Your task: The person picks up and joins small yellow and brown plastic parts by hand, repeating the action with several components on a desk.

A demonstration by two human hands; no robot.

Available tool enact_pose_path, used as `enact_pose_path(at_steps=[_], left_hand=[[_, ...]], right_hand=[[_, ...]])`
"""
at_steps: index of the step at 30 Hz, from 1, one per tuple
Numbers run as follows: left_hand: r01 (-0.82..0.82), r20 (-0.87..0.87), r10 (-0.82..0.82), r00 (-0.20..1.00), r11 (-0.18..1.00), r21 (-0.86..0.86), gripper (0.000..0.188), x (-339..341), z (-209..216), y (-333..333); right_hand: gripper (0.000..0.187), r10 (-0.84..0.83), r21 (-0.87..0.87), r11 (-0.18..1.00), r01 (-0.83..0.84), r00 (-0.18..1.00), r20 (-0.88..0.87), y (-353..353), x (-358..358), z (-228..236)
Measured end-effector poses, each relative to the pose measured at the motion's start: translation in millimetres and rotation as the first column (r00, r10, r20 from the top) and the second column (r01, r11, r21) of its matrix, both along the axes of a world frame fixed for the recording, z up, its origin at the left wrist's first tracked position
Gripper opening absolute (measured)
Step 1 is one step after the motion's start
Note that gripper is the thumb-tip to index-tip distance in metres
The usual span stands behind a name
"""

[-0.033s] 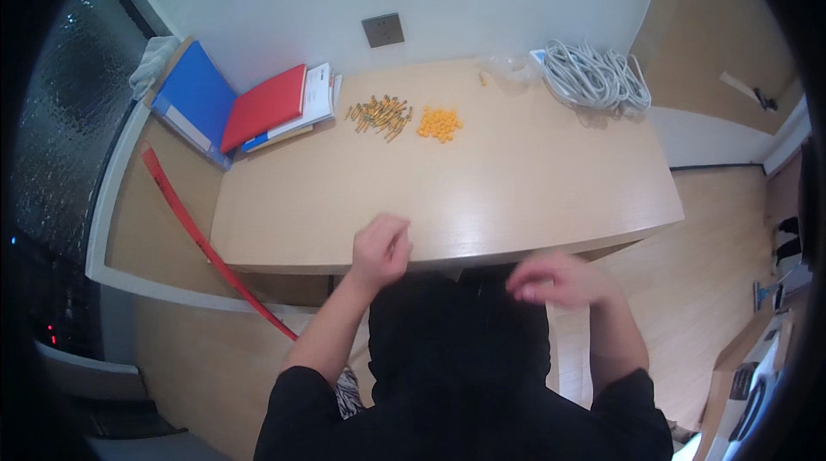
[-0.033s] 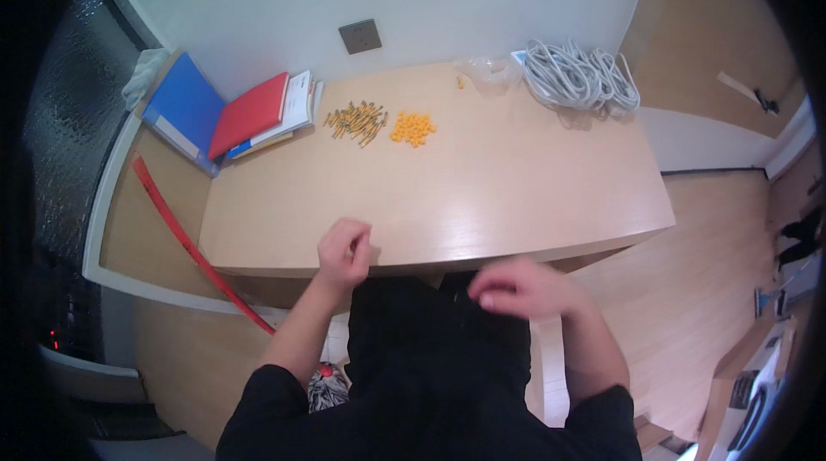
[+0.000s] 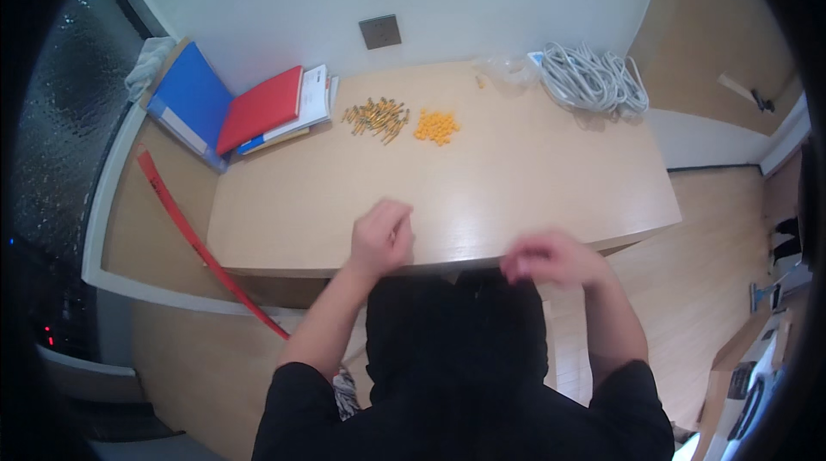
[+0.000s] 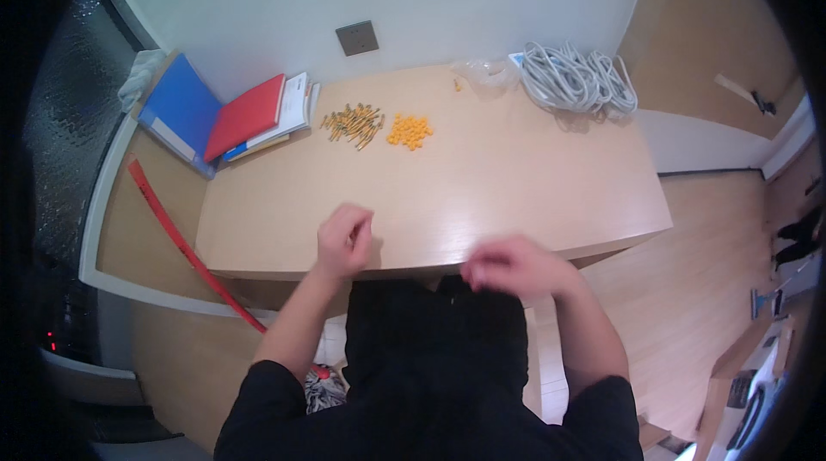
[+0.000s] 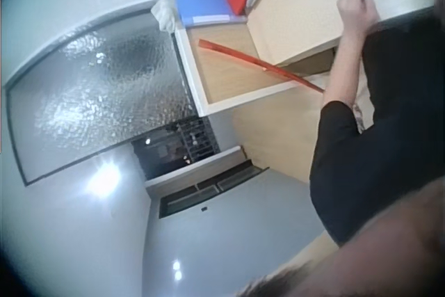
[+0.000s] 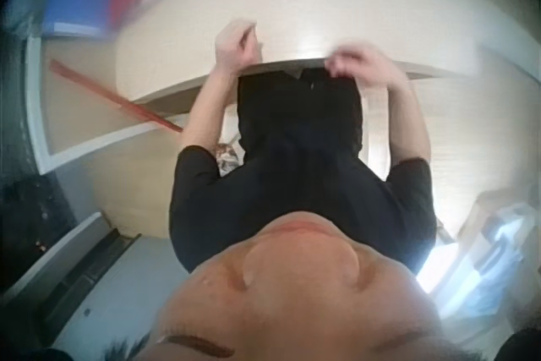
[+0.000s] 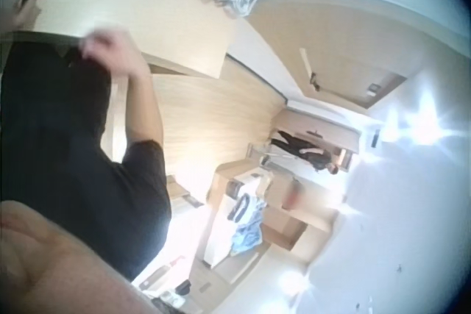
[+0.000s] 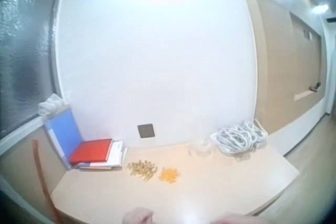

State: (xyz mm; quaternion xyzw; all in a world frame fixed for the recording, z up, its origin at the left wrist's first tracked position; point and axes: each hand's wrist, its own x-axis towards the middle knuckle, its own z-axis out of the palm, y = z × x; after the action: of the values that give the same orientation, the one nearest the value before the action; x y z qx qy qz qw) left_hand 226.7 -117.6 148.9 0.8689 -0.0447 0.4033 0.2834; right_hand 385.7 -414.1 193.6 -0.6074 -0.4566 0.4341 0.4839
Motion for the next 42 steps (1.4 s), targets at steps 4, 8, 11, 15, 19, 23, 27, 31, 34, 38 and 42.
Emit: enact_pose_path(at_steps=[4, 8, 11, 15, 19, 23, 27, 31, 34, 38, 42], left_hand=[[-0.004, -0.066, 0.005, 0.998, 1.0, 0.025, 0.012, 99.4, 22.7, 29.8], [-0.097, -0.127, 0.109, 0.986, 0.99, 0.101, 0.003, 152.3, -8.1, 58.3], [-0.13, -0.128, 0.136, 0.982, 0.99, 0.052, 0.003, 146.3, -26.4, 67.9], [-0.07, -0.117, 0.055, 0.992, 0.989, -0.131, 0.003, 142.5, -9.4, 69.5], [-0.066, -0.087, 0.051, 0.995, 0.982, -0.178, 0.003, 140.8, -4.8, 81.1], [-0.062, -0.105, 0.042, 0.994, 0.978, -0.198, 0.002, 141.5, -7.3, 85.7], [-0.02, -0.089, 0.002, 0.996, 0.979, -0.204, 0.003, 145.5, -15.0, 81.7], [0.011, -0.105, -0.033, 0.994, 0.979, -0.204, 0.003, 146.6, -12.8, 82.5], [-0.028, -0.093, 0.007, 0.996, 0.975, -0.221, 0.004, 147.1, -12.9, 81.9], [-0.037, -0.111, 0.011, 0.994, 0.971, -0.235, 0.004, 146.2, -13.4, 82.5], [-0.065, -0.171, 0.021, 0.985, 0.963, -0.26, 0.003, 147.7, -15.8, 82.0]], right_hand=[[0.01, -0.637, 0.206, 0.771, 0.602, 0.727, 0.257, 112.9, 96.5, -45.1], [0.013, -0.639, 0.416, 0.741, 0.527, 0.362, 0.679, 158.7, 171.2, -93.0], [0.016, -0.636, 0.514, 0.716, 0.473, 0.139, 0.759, 183.4, 197.4, -103.0], [0.015, -0.588, 0.474, 0.655, 0.589, 0.003, 0.809, 192.3, 246.5, -101.4], [0.016, -0.55, 0.441, 0.557, 0.703, -0.085, 0.831, 211.0, 265.1, -87.6], [0.018, -0.53, 0.473, 0.464, 0.749, -0.194, 0.826, 220.1, 270.9, -84.9], [0.022, -0.642, 0.597, 0.429, 0.678, -0.236, 0.729, 207.7, 280.6, -88.9], [0.027, -0.888, 0.535, 0.272, 0.8, -0.006, 0.461, 201.3, 288.8, -93.8], [0.03, -0.89, 0.551, 0.298, 0.779, 0.018, 0.455, 200.4, 293.5, -93.2], [0.041, -0.75, 0.513, 0.403, 0.757, -0.048, 0.66, 202.0, 293.3, -93.5], [0.059, -0.89, 0.709, 0.2, 0.676, -0.177, 0.419, 197.2, 290.1, -87.8]])
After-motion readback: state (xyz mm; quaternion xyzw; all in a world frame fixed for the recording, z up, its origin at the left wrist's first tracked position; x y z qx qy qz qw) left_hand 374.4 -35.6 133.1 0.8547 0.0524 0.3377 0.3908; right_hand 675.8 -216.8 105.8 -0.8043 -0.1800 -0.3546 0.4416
